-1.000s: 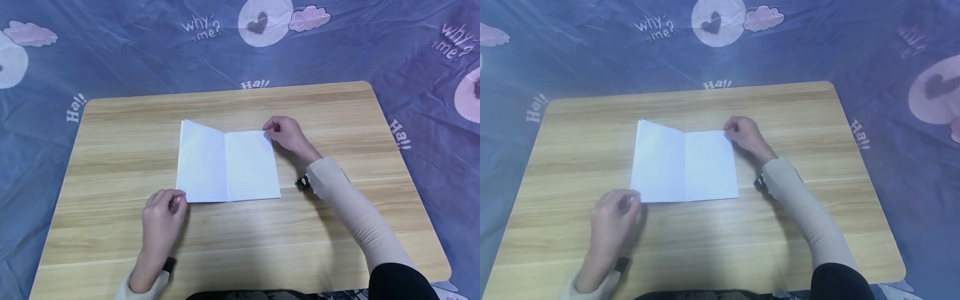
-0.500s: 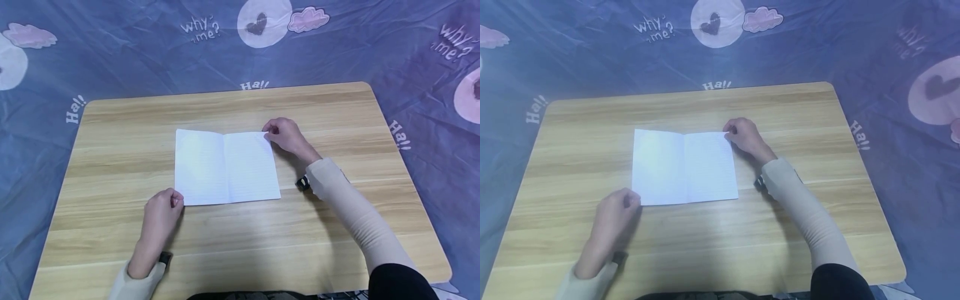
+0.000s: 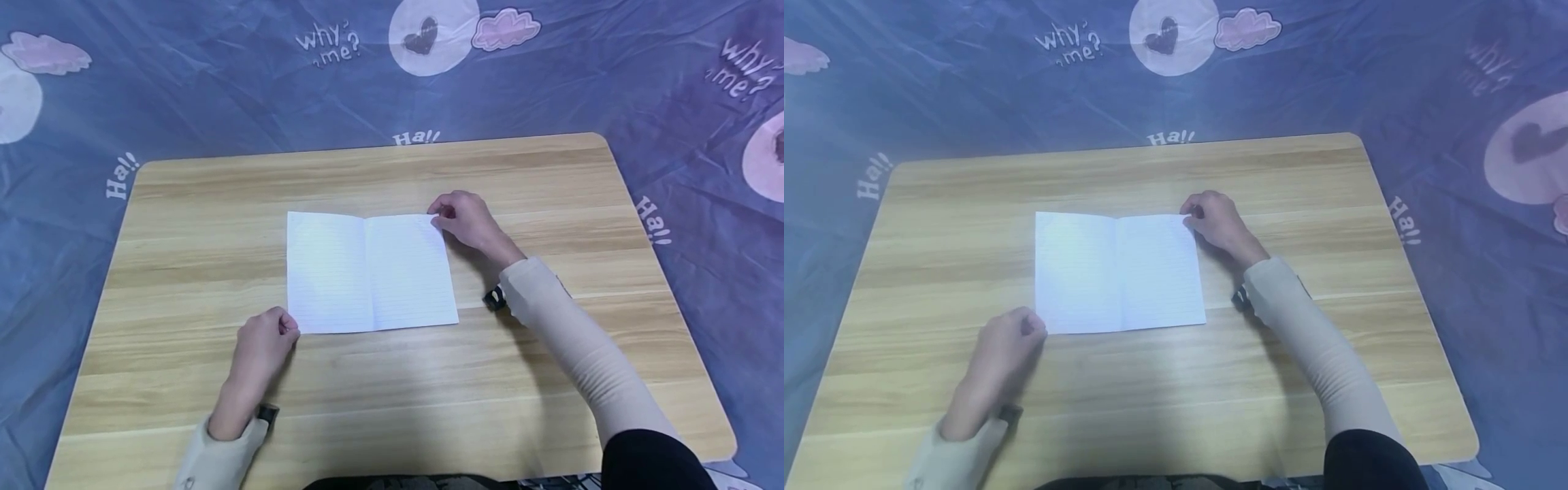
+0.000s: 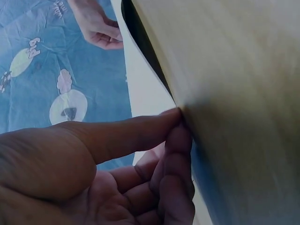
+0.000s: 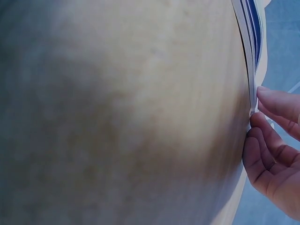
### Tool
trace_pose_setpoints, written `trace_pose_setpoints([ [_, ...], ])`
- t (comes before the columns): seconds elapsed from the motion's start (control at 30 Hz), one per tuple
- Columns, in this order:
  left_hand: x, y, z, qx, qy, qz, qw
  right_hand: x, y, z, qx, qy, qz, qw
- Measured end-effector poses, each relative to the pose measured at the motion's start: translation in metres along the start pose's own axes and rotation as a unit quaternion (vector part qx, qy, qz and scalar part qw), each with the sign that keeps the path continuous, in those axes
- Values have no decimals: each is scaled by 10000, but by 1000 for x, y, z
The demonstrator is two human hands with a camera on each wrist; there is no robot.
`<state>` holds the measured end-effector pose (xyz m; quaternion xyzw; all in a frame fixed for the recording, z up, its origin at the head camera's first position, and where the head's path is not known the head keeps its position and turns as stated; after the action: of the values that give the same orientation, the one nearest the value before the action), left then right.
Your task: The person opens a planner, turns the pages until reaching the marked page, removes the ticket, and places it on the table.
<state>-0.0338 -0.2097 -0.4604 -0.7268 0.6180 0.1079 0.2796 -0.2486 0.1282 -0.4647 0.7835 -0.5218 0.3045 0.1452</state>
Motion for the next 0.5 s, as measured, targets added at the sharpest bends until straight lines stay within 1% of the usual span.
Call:
trace_pose_setpoints([
  [0.13, 4, 3, 1, 346, -166, -239, 9990, -1, 1, 0, -59, -2, -45, 10000],
  [0.23, 4, 4, 2, 505, -204, -340, 9979, -2, 1, 0, -75, 6, -77, 9999],
  [0.33, 4, 4, 2, 540, -184, -360, 9977, -2, 1, 0, -98, 56, -82, 9999],
  [0.5, 4, 5, 1, 516, -149, -341, 9980, -4, 2, 0, -73, 307, 14, 9995],
])
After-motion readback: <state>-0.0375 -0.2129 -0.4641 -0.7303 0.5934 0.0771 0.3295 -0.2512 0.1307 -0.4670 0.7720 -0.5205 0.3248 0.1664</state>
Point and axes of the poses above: each hand's wrist, its own y-axis towards the middle knuckle, its own z-axis out of the palm, x = y × z, the point moved 5 cm from there along y, towards the middle knuckle, and after that the axes turned 4 degrees about x, right-handed, at the moved point
